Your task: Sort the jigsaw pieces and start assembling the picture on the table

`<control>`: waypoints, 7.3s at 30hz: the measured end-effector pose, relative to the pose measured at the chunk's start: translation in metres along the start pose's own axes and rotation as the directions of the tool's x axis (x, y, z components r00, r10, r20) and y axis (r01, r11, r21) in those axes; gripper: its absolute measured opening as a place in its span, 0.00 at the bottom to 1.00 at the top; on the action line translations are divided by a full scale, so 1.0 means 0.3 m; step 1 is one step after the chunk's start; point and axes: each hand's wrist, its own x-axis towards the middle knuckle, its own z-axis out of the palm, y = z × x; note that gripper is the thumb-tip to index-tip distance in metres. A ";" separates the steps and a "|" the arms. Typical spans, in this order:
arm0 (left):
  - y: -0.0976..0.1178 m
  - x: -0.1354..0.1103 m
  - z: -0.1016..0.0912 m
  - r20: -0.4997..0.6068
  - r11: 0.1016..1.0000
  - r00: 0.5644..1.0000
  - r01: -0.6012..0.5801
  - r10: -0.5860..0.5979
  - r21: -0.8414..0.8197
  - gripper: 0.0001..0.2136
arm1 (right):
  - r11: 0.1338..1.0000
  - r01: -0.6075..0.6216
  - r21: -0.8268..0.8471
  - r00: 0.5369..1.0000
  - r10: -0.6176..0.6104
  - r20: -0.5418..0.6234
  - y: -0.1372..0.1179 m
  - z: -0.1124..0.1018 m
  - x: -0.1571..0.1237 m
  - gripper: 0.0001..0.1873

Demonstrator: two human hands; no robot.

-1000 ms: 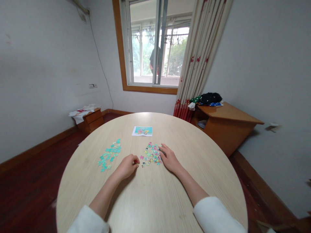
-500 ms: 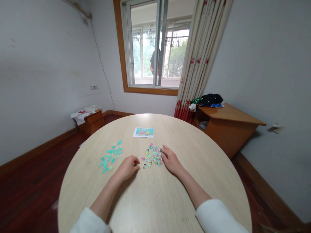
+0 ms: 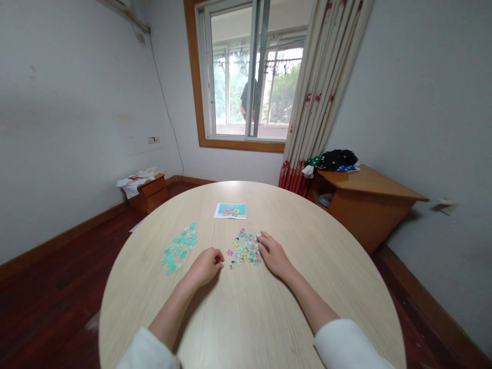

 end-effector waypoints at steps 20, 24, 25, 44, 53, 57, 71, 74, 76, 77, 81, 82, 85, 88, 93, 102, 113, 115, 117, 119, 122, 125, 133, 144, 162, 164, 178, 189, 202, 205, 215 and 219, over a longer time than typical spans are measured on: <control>-0.006 -0.003 -0.027 0.023 0.999 1.000 -0.004 0.005 -0.032 0.08 | 1.000 0.023 -0.001 1.000 -0.023 0.019 -0.007 -0.005 -0.004 0.18; -0.003 -0.006 -0.029 0.045 0.999 0.999 -0.012 0.014 -0.038 0.08 | 1.000 0.018 0.006 0.999 -0.018 0.030 -0.012 -0.007 -0.006 0.18; -0.002 -0.006 -0.029 0.041 0.999 0.999 -0.015 0.016 -0.042 0.08 | 1.000 0.018 0.004 0.999 -0.019 0.031 -0.014 -0.008 -0.006 0.18; -0.022 -0.010 -0.030 0.077 0.999 0.997 0.010 -0.006 -0.047 0.09 | 0.999 0.031 0.028 0.999 -0.031 0.024 -0.017 -0.016 -0.013 0.18; -0.010 -0.008 -0.034 0.018 0.998 0.999 0.034 -0.033 -0.049 0.10 | 0.996 0.079 0.050 0.996 -0.078 -0.036 -0.012 -0.018 -0.017 0.17; -0.008 -0.006 -0.033 0.005 0.999 0.999 0.043 -0.043 -0.020 0.08 | 0.987 0.156 0.039 0.985 -0.153 -0.083 -0.042 -0.038 -0.026 0.13; -0.017 -0.003 -0.012 0.051 0.995 0.994 -0.094 0.092 0.038 0.11 | 0.927 0.365 -0.085 0.916 -0.341 0.212 -0.132 -0.042 -0.081 0.17; -0.019 -0.004 -0.010 0.055 0.992 0.991 -0.121 0.120 0.020 0.12 | 0.919 0.382 -0.095 0.900 -0.347 0.264 -0.145 -0.044 -0.088 0.16; -0.023 -0.003 -0.007 0.056 0.992 0.991 -0.126 0.126 0.014 0.12 | 0.918 0.384 -0.093 0.896 -0.347 0.279 -0.147 -0.045 -0.090 0.14; -0.025 -0.003 -0.006 0.056 0.992 0.990 -0.128 0.127 0.012 0.11 | 0.919 0.384 -0.088 0.895 -0.348 0.278 -0.147 -0.045 -0.090 0.13; -0.033 -0.002 0.004 0.057 0.987 0.986 -0.159 0.158 0.005 0.13 | 0.921 0.386 -0.048 0.900 -0.365 0.240 -0.144 -0.047 -0.087 0.07; -0.034 -0.002 0.006 0.060 0.985 0.983 -0.174 0.174 0.000 0.14 | 0.920 0.390 -0.041 0.900 -0.372 0.229 -0.145 -0.047 -0.086 0.06; -0.032 -0.003 0.010 0.063 0.975 0.973 -0.218 0.220 -0.034 0.14 | 0.919 0.393 -0.039 0.906 -0.380 0.187 -0.156 -0.039 -0.083 0.06; -0.024 -0.003 0.009 0.057 0.968 0.968 -0.239 0.244 -0.082 0.13 | 0.919 0.388 -0.066 0.914 -0.375 0.151 -0.178 -0.014 -0.085 0.11; -0.015 0.002 0.011 0.050 0.964 0.975 -0.207 0.218 -0.167 0.10 | 0.913 0.388 -0.124 0.902 -0.349 0.254 -0.204 0.026 -0.096 0.15; 0.005 -0.003 -0.016 0.048 0.973 0.992 -0.108 0.120 -0.203 0.08 | 0.903 0.407 -0.134 0.892 -0.362 0.269 -0.192 0.025 -0.098 0.16; 0.012 -0.021 -0.046 0.118 0.996 0.991 -0.053 0.061 -0.065 0.12 | 0.910 0.405 -0.086 0.893 -0.374 0.249 -0.204 0.008 -0.099 0.09; 0.011 -0.021 -0.041 0.140 0.995 0.986 -0.083 0.091 -0.059 0.09 | 0.914 0.396 -0.087 0.896 -0.363 0.256 -0.207 0.005 -0.098 0.10; 0.009 -0.020 -0.038 0.157 0.992 0.981 -0.112 0.119 -0.048 0.08 | 0.914 0.396 -0.085 0.895 -0.363 0.259 -0.204 0.008 -0.098 0.11; 0.009 -0.021 -0.039 0.168 0.988 0.973 -0.152 0.156 -0.037 0.09 | 0.910 0.407 -0.081 0.891 -0.376 0.254 -0.197 0.015 -0.098 0.11; 0.010 -0.022 -0.041 0.189 0.979 0.961 -0.201 0.202 -0.028 0.11 | 0.905 0.419 -0.071 0.886 -0.391 0.248 -0.186 0.025 -0.098 0.11; 0.014 -0.025 -0.043 0.195 0.976 0.956 -0.217 0.219 -0.032 0.13 | 0.906 0.418 -0.063 0.885 -0.390 0.256 -0.182 0.028 -0.098 0.11; 0.028 -0.028 -0.053 0.110 0.998 0.993 -0.033 0.039 -0.053 0.08 | 0.922 0.381 -0.065 0.896 -0.351 0.270 -0.208 0.007 -0.097 0.11; 0.006 -0.019 -0.037 0.135 0.998 0.989 -0.051 0.054 -0.022 0.10 | 0.920 0.385 -0.074 0.891 -0.350 0.288 -0.196 0.019 -0.099 0.10; 0.048 -0.035 -0.016 0.150 0.983 0.972 -0.172 0.179 -0.064 0.09 | 0.968 0.219 -0.120 0.962 -0.194 0.191 -0.168 0.005 -0.081 0.07; 0.052 -0.032 -0.003 0.134 0.977 0.968 -0.204 0.211 -0.064 0.08 | 0.973 0.205 -0.106 0.967 -0.185 0.175 -0.158 0.005 -0.076 0.07; 0.085 -0.033 0.057 0.090 0.932 0.928 -0.358 0.362 -0.062 0.06 | 0.984 0.158 -0.080 0.987 -0.155 0.043 -0.068 -0.056 -0.051 0.09; 0.065 -0.019 0.086 -0.028 0.921 0.926 -0.377 0.376 -0.100 0.12 | 0.973 0.206 -0.102 0.964 -0.184 0.192 -0.106 -0.038 -0.070 0.09; 0.015 0.003 0.096 -0.079 0.916 0.912 -0.402 0.402 0.019 0.11 | 0.986 0.145 -0.085 0.983 -0.134 0.129 -0.106 -0.029 -0.076 0.08; 0.019 0.004 0.088 -0.065 0.924 0.923 -0.382 0.380 -0.016 0.09 | 0.989 0.128 -0.081 0.986 -0.118 0.119 -0.111 -0.031 -0.081 0.09; 0.037 -0.002 0.072 -0.036 0.940 0.943 -0.332 0.330 -0.076 0.10 | 0.992 0.103 -0.077 0.988 -0.093 0.125 -0.104 -0.023 -0.085 0.10; 0.033 0.002 0.075 -0.036 0.939 0.942 -0.334 0.332 -0.083 0.11 | 0.995 0.088 -0.042 0.990 -0.083 0.112 -0.087 -0.015 -0.078 0.09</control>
